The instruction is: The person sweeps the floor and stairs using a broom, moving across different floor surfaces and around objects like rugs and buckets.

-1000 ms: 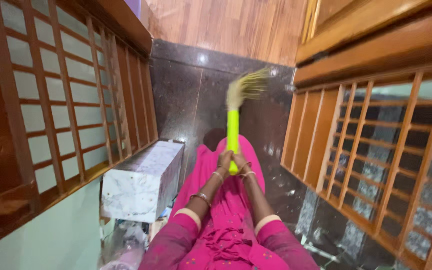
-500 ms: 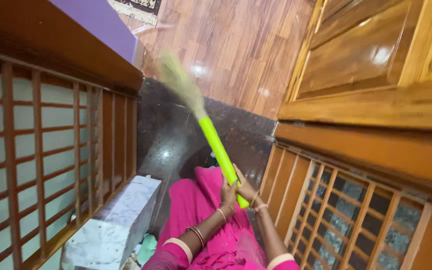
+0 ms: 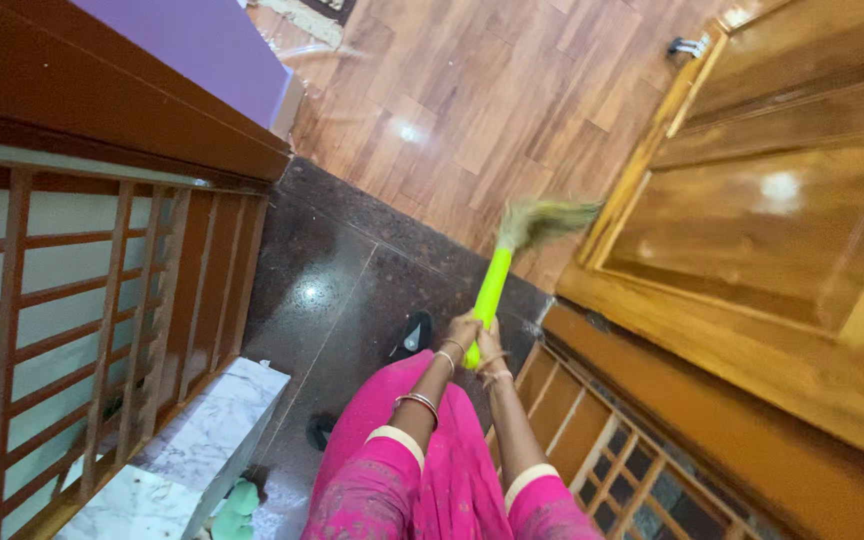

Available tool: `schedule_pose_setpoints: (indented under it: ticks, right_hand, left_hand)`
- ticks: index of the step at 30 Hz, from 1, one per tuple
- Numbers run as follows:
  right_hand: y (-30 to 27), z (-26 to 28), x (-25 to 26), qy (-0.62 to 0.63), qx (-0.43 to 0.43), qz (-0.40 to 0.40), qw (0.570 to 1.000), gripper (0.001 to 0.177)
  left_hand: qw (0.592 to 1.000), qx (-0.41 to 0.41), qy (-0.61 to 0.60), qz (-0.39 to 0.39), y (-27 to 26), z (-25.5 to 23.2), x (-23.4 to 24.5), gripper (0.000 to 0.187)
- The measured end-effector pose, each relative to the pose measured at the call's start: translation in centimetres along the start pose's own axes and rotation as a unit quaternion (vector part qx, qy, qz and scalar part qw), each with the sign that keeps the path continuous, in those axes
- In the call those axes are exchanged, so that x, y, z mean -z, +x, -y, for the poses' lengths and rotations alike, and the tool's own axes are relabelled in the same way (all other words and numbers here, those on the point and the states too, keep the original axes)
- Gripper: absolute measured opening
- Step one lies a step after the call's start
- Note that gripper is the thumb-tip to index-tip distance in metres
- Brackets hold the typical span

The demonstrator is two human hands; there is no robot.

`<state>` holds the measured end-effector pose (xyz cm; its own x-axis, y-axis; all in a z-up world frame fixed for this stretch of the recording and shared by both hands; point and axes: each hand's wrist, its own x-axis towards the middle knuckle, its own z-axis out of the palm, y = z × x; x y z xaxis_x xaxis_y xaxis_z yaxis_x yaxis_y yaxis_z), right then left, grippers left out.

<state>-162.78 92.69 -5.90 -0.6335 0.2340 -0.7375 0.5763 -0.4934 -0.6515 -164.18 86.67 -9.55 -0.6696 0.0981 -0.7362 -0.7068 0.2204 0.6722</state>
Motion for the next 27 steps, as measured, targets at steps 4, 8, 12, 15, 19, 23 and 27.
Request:
schedule_pose_setpoints:
  ticks: [4, 8, 12, 15, 19, 23, 27]
  right_hand:
    - [9.1, 1.0, -5.2, -0.235, 0.188, 0.091, 0.949, 0.041]
    - [15.9, 2.3, -9.6, -0.384, 0.182, 0.116, 0.898, 0.03]
    - [18.9, 3.0, -12.8, -0.479, 0.191, 0.195, 0.835, 0.041]
    - [18.3, 1.8, -13.3, -0.567, 0.031, 0.22, 0.793, 0.054]
    - [16.2, 0.3, -12.8, -0.684, 0.113, 0.303, 0.654, 0.076]
    - [10.1, -1.9, -10.6, -0.705, 0.073, 0.308, 0.635, 0.095]
    - [4.0, -4.2, -8.5, -0.753, -0.013, 0.275, 0.598, 0.092]
  left_hand:
    - [0.946, 0.02, -0.322, -0.033, 8.8, 0.0, 3.0, 0.042]
    - [0.875, 0.028, -0.479, -0.06, 13.6, -2.6, 5.8, 0.044]
    - [0.84, 0.016, -0.533, -0.101, 14.8, -3.5, 7.8, 0.046]
    - [0.796, 0.012, -0.597, -0.1, 13.0, -2.2, 7.7, 0.048]
    - [0.73, -0.005, -0.677, -0.09, 9.1, -0.3, 7.6, 0.053]
    - [0.703, 0.007, -0.702, -0.115, 2.8, 2.9, 7.3, 0.057]
    - [0.666, -0.02, -0.735, -0.125, -3.3, 5.6, 5.7, 0.057]
